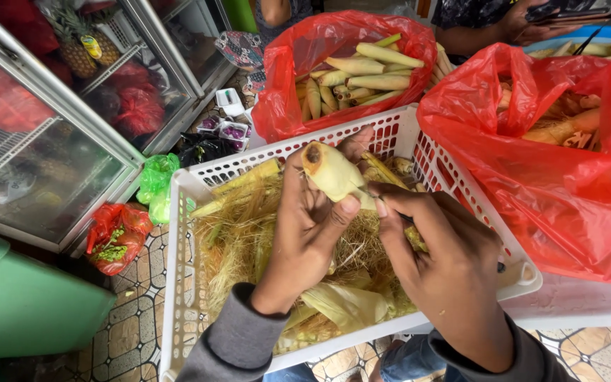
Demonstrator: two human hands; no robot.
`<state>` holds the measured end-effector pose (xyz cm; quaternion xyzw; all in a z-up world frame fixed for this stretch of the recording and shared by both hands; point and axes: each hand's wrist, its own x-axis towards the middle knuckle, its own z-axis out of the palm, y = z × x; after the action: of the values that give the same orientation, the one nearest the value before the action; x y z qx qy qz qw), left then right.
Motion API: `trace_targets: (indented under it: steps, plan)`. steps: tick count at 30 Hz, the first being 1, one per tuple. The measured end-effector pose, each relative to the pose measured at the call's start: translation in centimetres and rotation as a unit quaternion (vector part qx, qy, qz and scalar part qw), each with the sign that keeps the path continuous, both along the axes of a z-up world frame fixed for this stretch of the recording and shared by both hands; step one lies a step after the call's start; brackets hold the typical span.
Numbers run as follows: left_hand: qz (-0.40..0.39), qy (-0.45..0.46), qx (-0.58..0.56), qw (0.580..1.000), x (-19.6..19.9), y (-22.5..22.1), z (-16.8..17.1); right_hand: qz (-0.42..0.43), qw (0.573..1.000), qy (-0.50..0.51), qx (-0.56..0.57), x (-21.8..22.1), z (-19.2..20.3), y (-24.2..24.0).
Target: Peeling and trimming baby corn using a small knife in a food preparation setting.
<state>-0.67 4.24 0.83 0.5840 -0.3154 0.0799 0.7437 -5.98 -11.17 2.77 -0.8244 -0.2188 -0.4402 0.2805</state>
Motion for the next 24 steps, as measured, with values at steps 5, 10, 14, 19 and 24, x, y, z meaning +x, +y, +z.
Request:
trace_targets:
  steps: [5, 10, 14, 19, 24]
  plan:
    - [-0.024, -0.077, -0.076, 0.994, 0.5, 1.0, 1.7, 0.019, 0.999, 0.012, -0.045, 1.7, -2.6, -0.8]
    - [0.012, -0.117, -0.234, 0.965, 0.1, 2.8, 2.5, -0.055, 0.953, 0.202, -0.221, 4.0, -6.3, -2.0]
    - [0.107, -0.128, -0.097, 0.981, 0.3, 2.2, 0.9, 0.007, 0.997, 0.071, -0.043, 2.7, -1.8, -2.2]
    - [0.080, -0.095, 0.124, 0.984, -0.5, -0.2, 0.0, 0.044, 0.971, 0.194, 0.130, 1.0, 3.5, -2.0]
    - [0.115, -0.183, 0.195, 0.957, -0.9, -0.3, 0.2, 0.037, 0.941, 0.305, 0.142, 3.7, 1.9, -3.6]
